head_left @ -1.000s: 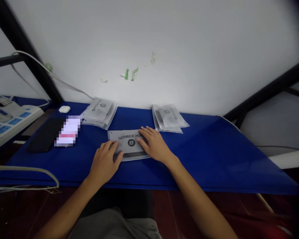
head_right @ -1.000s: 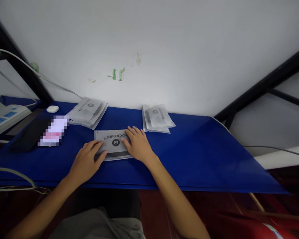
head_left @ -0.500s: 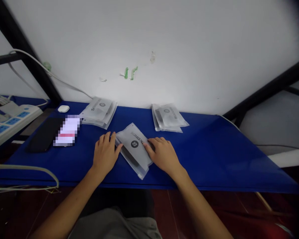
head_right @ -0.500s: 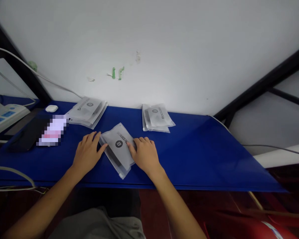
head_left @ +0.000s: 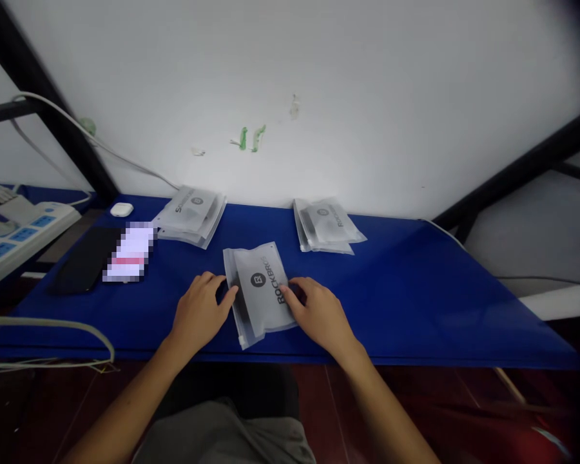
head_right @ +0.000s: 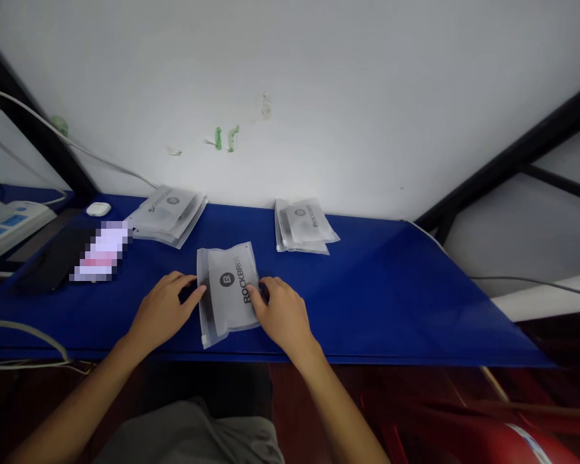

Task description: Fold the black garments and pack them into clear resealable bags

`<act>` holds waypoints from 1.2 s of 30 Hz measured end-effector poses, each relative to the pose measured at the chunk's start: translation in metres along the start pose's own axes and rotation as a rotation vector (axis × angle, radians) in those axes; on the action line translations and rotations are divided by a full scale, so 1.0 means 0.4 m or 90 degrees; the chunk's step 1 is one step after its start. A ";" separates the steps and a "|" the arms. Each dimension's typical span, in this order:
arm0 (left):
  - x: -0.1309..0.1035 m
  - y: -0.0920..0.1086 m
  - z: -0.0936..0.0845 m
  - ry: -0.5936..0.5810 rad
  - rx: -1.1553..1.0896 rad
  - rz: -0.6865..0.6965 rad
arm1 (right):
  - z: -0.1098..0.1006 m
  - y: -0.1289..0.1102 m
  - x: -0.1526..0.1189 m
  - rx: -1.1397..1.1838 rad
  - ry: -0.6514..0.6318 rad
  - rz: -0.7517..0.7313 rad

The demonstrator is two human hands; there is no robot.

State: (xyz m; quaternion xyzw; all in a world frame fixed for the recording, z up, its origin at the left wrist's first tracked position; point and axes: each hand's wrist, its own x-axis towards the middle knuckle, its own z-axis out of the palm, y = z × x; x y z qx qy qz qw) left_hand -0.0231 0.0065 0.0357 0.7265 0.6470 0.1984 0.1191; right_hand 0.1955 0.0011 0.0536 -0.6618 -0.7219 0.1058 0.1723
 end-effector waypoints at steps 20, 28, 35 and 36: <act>0.199 0.000 0.014 -0.014 0.046 -0.005 | -0.025 0.037 -0.100 0.074 -0.069 0.076; 0.224 -0.017 0.021 -0.027 0.015 -0.036 | -0.012 0.034 -0.114 0.132 -0.059 0.115; 0.224 -0.006 0.012 -0.022 -0.008 -0.058 | 0.009 0.039 -0.118 0.163 -0.017 0.123; 0.223 -0.002 0.009 -0.019 -0.010 -0.060 | 0.010 0.039 -0.118 0.172 -0.011 0.121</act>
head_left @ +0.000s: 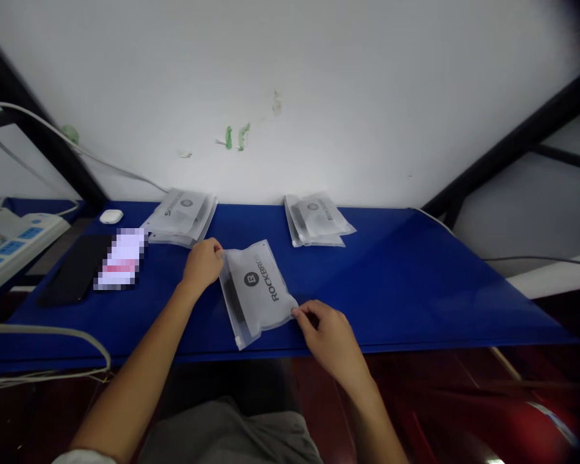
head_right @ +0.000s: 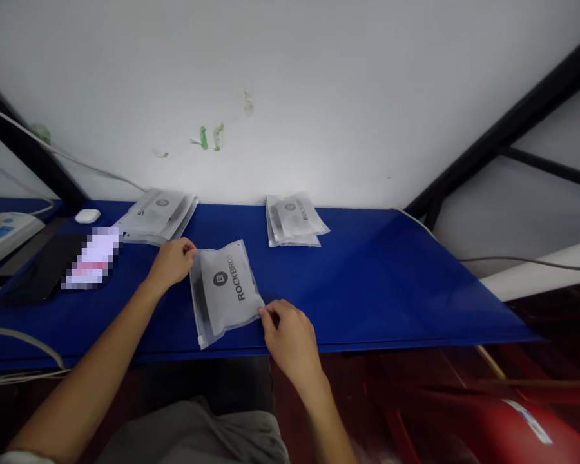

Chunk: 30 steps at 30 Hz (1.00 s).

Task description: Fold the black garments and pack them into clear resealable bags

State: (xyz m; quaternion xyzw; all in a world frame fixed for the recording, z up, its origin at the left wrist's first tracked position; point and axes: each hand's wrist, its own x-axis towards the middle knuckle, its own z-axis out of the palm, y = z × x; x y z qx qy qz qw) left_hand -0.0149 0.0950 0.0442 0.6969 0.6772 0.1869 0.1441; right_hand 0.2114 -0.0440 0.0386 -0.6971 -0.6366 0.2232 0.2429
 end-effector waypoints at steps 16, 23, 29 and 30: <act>0.061 0.168 -0.042 0.108 -0.086 0.053 | -0.082 0.033 0.026 0.064 0.117 -0.024; 0.174 0.288 -0.045 0.137 -0.179 0.090 | -0.173 0.041 0.107 0.094 0.216 -0.028; 0.297 0.381 -0.020 0.112 -0.244 0.089 | -0.265 0.061 0.214 0.083 0.295 0.020; 0.316 0.394 -0.013 0.106 -0.254 0.087 | -0.274 0.066 0.232 0.078 0.306 0.029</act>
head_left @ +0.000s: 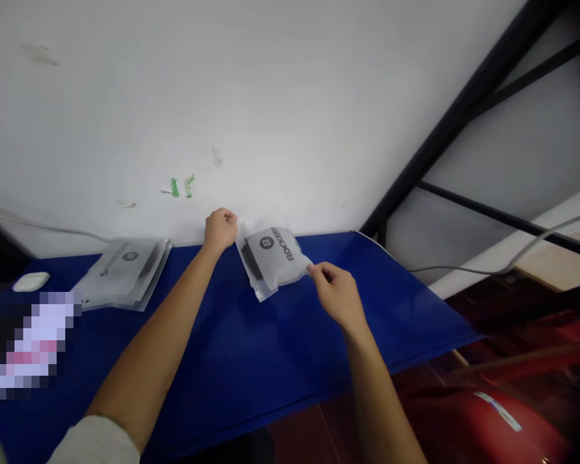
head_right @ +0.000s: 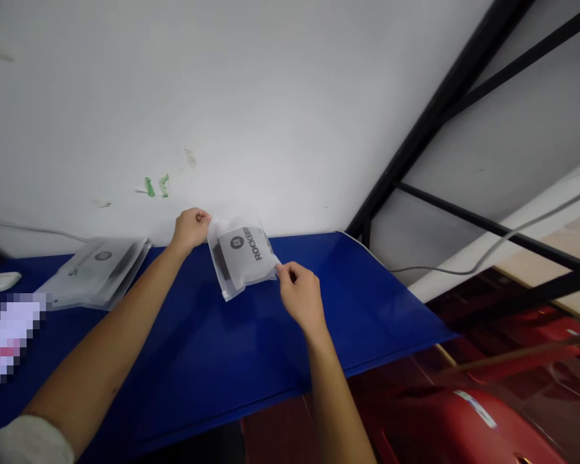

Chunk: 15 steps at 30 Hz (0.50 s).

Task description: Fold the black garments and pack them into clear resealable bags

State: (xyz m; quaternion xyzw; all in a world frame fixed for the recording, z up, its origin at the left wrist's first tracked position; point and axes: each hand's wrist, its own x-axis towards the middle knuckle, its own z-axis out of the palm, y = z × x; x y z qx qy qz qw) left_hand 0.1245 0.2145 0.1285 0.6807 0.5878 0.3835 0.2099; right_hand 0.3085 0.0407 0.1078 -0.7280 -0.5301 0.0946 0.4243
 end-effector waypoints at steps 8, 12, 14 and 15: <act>0.118 0.012 0.099 -0.022 -0.053 -0.016 | 0.042 0.032 0.102 -0.004 0.040 0.011; 0.148 -0.001 0.131 -0.029 -0.058 -0.011 | 0.077 0.050 0.120 -0.003 0.038 0.017; 0.152 -0.009 0.142 -0.031 -0.058 -0.003 | 0.092 0.062 0.125 -0.007 0.035 0.026; 0.152 -0.014 0.146 -0.031 -0.057 0.003 | 0.098 0.068 0.126 -0.008 0.036 0.028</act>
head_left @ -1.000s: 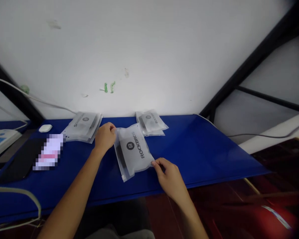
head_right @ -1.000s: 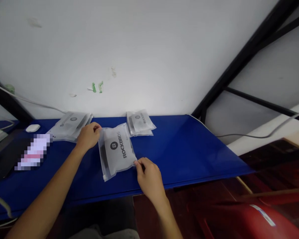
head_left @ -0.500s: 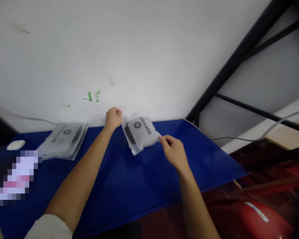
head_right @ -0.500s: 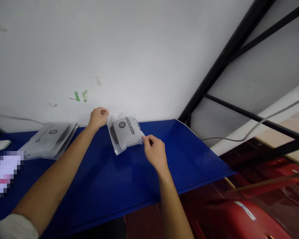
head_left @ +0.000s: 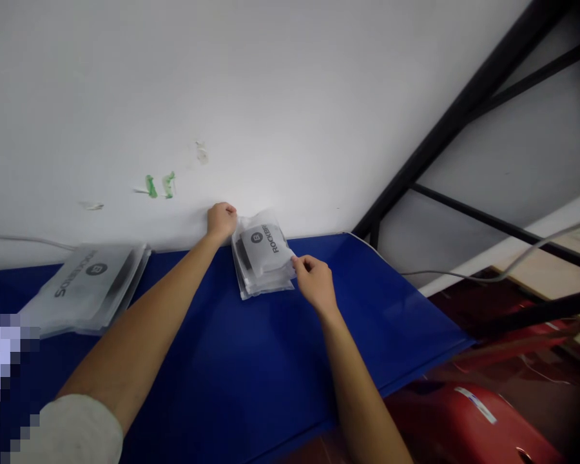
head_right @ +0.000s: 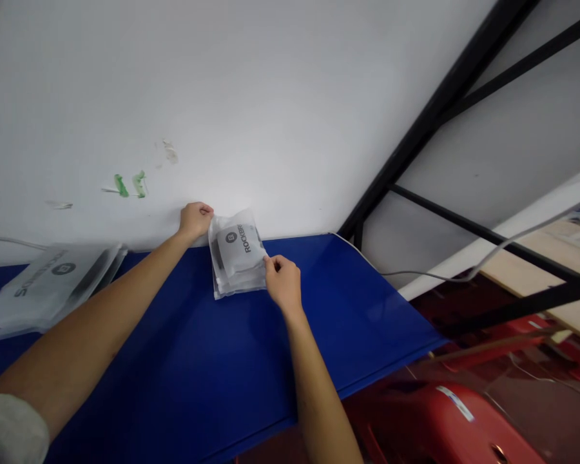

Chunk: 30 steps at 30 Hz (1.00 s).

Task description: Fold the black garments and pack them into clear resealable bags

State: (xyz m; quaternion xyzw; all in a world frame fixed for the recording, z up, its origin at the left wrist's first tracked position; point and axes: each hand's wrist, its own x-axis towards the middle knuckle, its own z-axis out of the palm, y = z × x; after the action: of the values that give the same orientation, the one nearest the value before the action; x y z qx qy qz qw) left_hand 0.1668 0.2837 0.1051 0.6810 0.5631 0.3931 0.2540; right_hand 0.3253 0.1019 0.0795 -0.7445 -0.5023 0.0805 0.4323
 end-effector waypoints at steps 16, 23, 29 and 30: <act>-0.023 -0.031 0.029 -0.006 -0.004 0.012 | 0.007 0.032 -0.007 -0.041 0.059 0.018; -0.041 -0.049 0.023 0.005 0.008 0.008 | 0.014 0.044 -0.013 -0.072 0.095 -0.004; -0.089 -0.075 0.003 0.005 0.037 0.014 | 0.016 0.028 -0.021 -0.123 0.179 -0.082; -0.102 -0.081 -0.003 0.004 0.043 0.019 | 0.016 0.020 -0.025 -0.128 0.196 -0.104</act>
State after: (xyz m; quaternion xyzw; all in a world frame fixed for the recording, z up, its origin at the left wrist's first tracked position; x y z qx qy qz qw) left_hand 0.1453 0.2516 0.0700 0.6964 0.5668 0.3794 0.2234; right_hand 0.3223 0.0962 0.0667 -0.7443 -0.4944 -0.1200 0.4326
